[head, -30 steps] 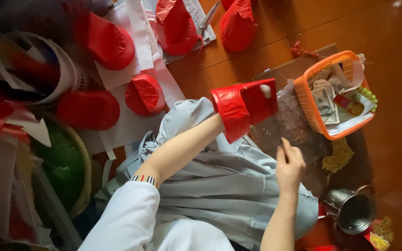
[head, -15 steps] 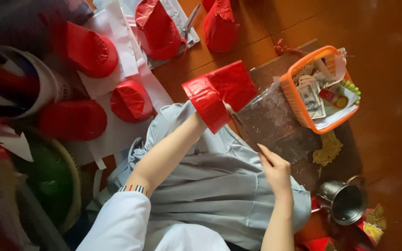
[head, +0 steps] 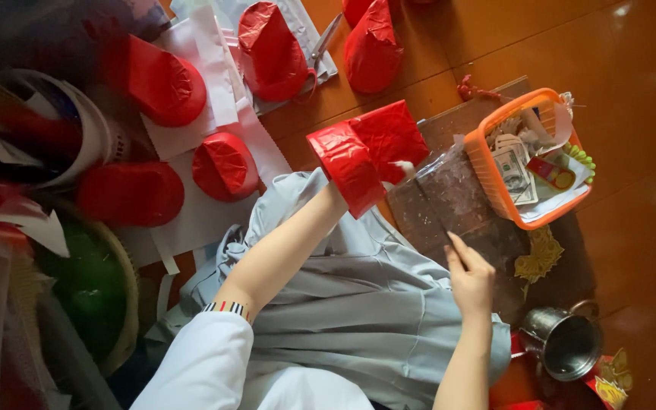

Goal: Assembling and decorating red paper hats using glue and decorative cutouts.

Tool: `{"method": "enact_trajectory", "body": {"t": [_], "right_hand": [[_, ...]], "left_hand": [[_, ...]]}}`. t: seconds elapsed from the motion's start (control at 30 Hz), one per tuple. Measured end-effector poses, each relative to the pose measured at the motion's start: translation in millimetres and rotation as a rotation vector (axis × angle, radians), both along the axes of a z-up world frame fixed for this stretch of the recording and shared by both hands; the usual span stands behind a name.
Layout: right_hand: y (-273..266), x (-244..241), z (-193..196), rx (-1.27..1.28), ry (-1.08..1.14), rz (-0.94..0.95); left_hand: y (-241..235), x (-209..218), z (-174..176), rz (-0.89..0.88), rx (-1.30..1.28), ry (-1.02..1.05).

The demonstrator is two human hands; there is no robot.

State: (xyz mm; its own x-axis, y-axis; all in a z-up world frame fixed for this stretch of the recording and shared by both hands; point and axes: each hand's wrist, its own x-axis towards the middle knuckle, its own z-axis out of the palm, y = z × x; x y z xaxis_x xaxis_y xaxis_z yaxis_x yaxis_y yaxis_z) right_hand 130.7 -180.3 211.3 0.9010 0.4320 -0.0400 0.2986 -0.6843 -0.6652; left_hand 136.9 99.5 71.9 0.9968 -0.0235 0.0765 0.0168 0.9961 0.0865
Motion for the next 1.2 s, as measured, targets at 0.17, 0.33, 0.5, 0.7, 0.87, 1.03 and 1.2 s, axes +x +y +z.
{"method": "enact_trajectory", "body": {"t": [0.17,0.33,0.5,0.7,0.87,1.03,1.2], "right_hand": [[15.1,-3.1,14.8,0.003,-0.106,-0.076],[-0.1,-20.7,-6.1,-0.023,-0.023,0.0],[14.9,-18.4,-3.9,0.024,-0.153,-0.024],[8.3,-26.6,-41.4,0.078,-0.159,0.051],[-14.4,-62.3,-33.6,0.233,-0.059,-0.075],[-9.5,-115.1,-54.5,0.236,0.124,-0.273],[3.0,-112.6,-52.8,0.228,-0.018,-0.105]], "left_hand": [[6.2,7.7,10.8,-0.034,-0.052,-0.066],[6.9,-4.6,6.3,-0.046,-0.122,-0.094],[5.6,-8.8,10.9,-0.078,-0.18,-0.125],[12.3,9.4,14.5,-0.143,-0.233,-0.202],[-8.0,29.1,24.9,-0.189,-0.312,-0.274],[1.8,29.0,59.7,0.266,0.47,-0.238],[23.3,20.4,87.0,0.722,1.338,-0.151]]}}
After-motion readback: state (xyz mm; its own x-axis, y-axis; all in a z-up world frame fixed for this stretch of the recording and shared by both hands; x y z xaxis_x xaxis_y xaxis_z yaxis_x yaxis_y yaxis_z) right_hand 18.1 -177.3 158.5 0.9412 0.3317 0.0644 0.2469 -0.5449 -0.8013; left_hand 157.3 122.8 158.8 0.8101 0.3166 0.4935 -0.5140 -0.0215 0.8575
